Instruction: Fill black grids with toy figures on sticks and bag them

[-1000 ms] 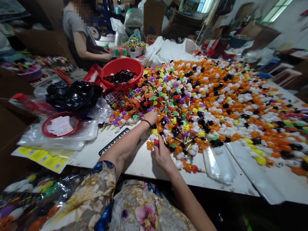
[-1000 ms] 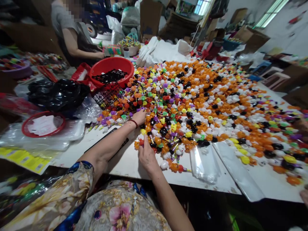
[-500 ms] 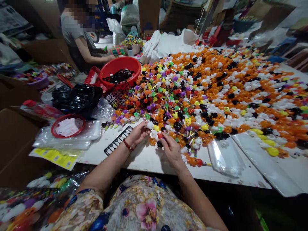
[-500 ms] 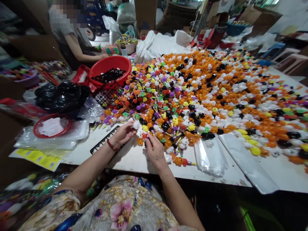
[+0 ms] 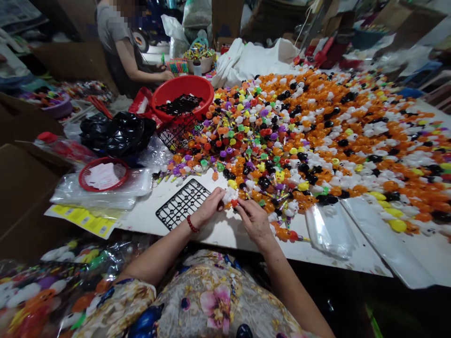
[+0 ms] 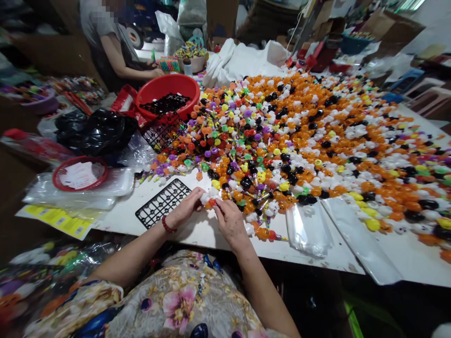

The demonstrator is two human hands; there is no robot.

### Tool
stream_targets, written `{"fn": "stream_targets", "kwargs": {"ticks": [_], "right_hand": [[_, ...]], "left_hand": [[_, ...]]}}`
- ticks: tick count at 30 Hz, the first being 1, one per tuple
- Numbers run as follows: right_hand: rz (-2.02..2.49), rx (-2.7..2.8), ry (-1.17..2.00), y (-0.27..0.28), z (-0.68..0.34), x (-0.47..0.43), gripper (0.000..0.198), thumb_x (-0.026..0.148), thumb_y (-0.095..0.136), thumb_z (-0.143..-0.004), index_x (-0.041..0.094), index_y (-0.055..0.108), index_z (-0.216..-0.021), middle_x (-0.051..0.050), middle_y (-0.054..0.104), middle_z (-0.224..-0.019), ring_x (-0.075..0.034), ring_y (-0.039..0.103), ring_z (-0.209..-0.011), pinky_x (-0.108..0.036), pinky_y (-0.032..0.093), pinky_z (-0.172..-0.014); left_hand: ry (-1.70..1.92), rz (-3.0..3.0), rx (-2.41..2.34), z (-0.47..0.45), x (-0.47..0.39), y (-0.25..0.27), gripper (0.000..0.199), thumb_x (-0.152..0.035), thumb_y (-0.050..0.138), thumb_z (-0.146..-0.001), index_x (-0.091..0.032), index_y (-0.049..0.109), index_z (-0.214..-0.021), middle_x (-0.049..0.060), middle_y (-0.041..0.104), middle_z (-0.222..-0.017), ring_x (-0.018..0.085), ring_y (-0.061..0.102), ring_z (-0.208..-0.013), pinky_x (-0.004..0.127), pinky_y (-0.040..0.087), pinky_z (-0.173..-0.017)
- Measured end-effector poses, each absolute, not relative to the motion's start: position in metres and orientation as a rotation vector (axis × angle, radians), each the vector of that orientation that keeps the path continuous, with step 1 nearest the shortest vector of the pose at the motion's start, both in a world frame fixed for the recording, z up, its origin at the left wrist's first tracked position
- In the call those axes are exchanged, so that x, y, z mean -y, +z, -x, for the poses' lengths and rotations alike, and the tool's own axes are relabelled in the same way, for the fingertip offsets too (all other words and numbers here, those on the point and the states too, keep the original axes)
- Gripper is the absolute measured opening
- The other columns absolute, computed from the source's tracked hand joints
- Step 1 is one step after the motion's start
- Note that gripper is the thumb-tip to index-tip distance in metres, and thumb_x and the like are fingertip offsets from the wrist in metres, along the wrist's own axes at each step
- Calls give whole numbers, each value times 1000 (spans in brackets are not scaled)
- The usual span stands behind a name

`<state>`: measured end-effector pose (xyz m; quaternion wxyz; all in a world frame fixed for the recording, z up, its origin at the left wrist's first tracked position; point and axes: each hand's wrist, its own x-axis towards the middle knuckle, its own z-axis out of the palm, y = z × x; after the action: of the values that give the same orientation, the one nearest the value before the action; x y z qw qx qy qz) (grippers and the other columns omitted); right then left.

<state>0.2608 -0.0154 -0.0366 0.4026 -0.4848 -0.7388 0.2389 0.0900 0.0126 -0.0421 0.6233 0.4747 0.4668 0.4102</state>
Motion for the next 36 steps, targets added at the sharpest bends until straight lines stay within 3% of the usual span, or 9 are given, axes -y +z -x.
{"fn": "stream_targets", "kwargs": {"ticks": [11,14,16,19,22,24,28,32,36], "right_hand": [[1231,1857,617,-52,-241,28,31,30,44,-95,23,73,-105,-8,68,-80,-22,65,-75,-35,56,-71],[1236,1839,630,-47,-251,21,31,31,45,-95,26,72,-107,-7,69,-84,-24,66,-78,-37,57,-73],[1273,1789,539,-38,-269,10,32,32,45,-96,24,71,-112,-9,70,-92,-25,67,-85,-40,57,-79],[1426,1692,195,-23,-301,-10,37,33,43,-96,19,66,-122,-14,68,-107,-29,62,-102,-51,50,-96],[1536,1660,-81,-15,-314,-22,40,29,46,-94,17,60,-130,-18,58,-129,-36,48,-124,-64,36,-106],[1511,1745,-81,-18,-308,-23,43,23,47,-93,18,56,-135,-17,52,-139,-37,41,-131,-66,31,-109],[1351,2041,37,-42,-273,-18,55,8,41,-88,20,49,-141,-12,53,-142,-31,41,-134,-55,36,-112],[1312,2206,-9,-69,-246,-21,60,1,39,-86,19,48,-142,-11,53,-143,-29,36,-139,-52,34,-112],[1305,2248,14,-83,-242,-30,51,4,40,-90,14,51,-139,-14,69,-114,-28,57,-116,-53,38,-108]], "left_hand": [[951,-964,-1274,-117,18,-56,40,-63,39,-91,-25,39,-78,-6,36,-60,11,33,-47,26,31,-45],[902,-1069,-1276,-114,10,-49,40,-60,32,-94,-24,40,-77,-4,39,-58,14,39,-49,29,37,-49],[862,-1271,-1406,-108,-7,-42,35,-51,33,-96,-23,43,-76,0,47,-62,17,48,-56,32,43,-59],[772,-1518,-1780,-97,-46,-36,18,-38,49,-91,-21,47,-87,8,58,-84,23,59,-77,35,46,-74],[683,-1628,-1998,-89,-84,-39,22,-28,61,-84,-17,49,-98,18,57,-111,30,59,-101,38,46,-85],[646,-1652,-2009,-86,-100,-43,17,-19,61,-81,-16,50,-94,20,57,-114,31,59,-105,38,45,-88],[635,-1646,-1977,-80,-97,-49,7,-11,55,-78,-18,53,-79,12,63,-93,24,60,-90,35,47,-83],[624,-1634,-1555,-74,-67,-49,9,-27,59,-78,-18,59,-77,1,62,-73,17,57,-71,29,48,-70],[615,-1617,-1363,-75,-68,-50,20,-25,47,-86,-17,64,-91,2,66,-79,15,59,-69,28,51,-68]]}}
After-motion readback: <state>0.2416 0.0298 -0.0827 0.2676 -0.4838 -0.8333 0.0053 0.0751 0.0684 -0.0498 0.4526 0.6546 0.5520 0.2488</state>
